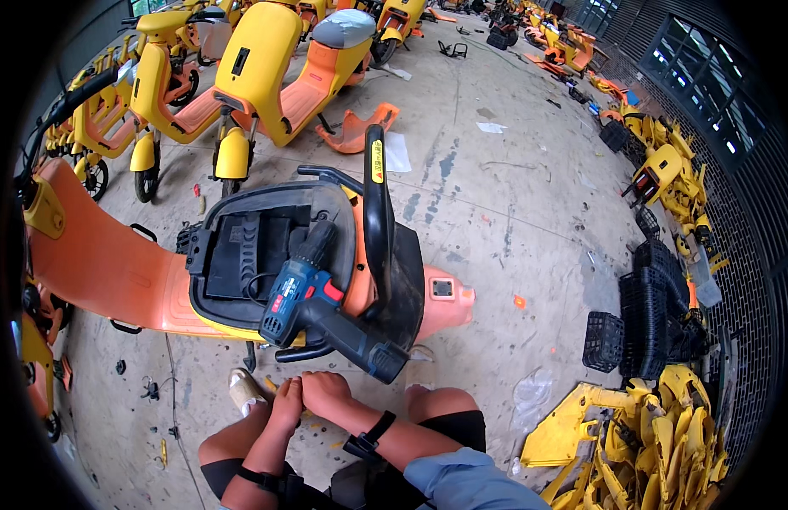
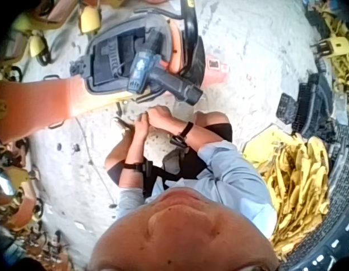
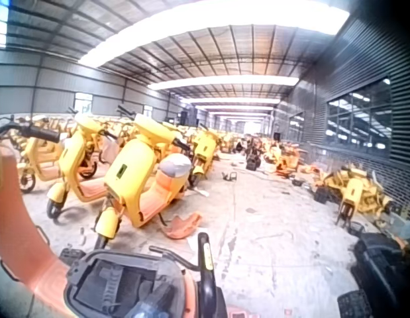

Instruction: The person works on scooter components in a warehouse, using a power drill to handle small parts and manually manipulating cables and mechanical assemblies at a workbench.

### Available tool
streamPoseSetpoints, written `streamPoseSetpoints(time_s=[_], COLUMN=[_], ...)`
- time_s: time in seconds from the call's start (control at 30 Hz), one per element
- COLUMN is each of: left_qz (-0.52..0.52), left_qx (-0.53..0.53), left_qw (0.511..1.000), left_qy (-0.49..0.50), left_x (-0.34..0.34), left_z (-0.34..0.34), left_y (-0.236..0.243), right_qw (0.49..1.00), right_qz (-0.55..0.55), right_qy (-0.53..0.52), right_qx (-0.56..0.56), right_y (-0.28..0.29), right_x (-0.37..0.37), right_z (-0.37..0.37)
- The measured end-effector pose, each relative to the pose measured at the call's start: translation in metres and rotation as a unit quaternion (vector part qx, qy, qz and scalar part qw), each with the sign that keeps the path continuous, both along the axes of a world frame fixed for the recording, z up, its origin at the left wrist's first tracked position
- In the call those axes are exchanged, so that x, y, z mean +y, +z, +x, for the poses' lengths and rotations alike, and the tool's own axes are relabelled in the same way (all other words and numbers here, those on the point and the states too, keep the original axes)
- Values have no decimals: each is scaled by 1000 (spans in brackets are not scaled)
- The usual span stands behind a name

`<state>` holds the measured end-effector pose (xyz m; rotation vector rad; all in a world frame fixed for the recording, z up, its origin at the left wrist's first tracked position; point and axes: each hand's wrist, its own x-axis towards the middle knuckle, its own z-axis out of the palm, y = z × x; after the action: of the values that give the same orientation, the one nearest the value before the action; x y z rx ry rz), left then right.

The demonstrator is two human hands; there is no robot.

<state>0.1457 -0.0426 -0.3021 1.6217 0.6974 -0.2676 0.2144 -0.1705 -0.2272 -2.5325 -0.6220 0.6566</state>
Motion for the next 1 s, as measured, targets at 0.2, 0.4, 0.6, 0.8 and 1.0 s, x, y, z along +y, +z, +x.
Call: streamPoseSetpoints(time_s=[0.2, 0.4, 0.6, 0.8, 1.0], left_qz=[-11, -44, -19, -13, -48], left_qx=[-25, -2, 7, 7, 11], left_qw=[999, 999, 1000, 1000, 998], left_qy=[17, 31, 20, 17, 32], left_x=[0, -3, -12, -16, -20], left_z=[-6, -9, -14, -22, -24], left_y=[-4, 9, 24, 26, 30], right_qw=[1000, 1000, 1000, 996, 999], right_qz=[-21, -1, -2, -36, -22], right_qy=[14, 6, 11, 0, -4], right_qx=[-4, -15, 12, 78, 50], right_y=[4, 2, -2, 0, -2], right_x=[3, -3, -11, -11, -15], right_z=[-6, -8, -13, -16, -22])
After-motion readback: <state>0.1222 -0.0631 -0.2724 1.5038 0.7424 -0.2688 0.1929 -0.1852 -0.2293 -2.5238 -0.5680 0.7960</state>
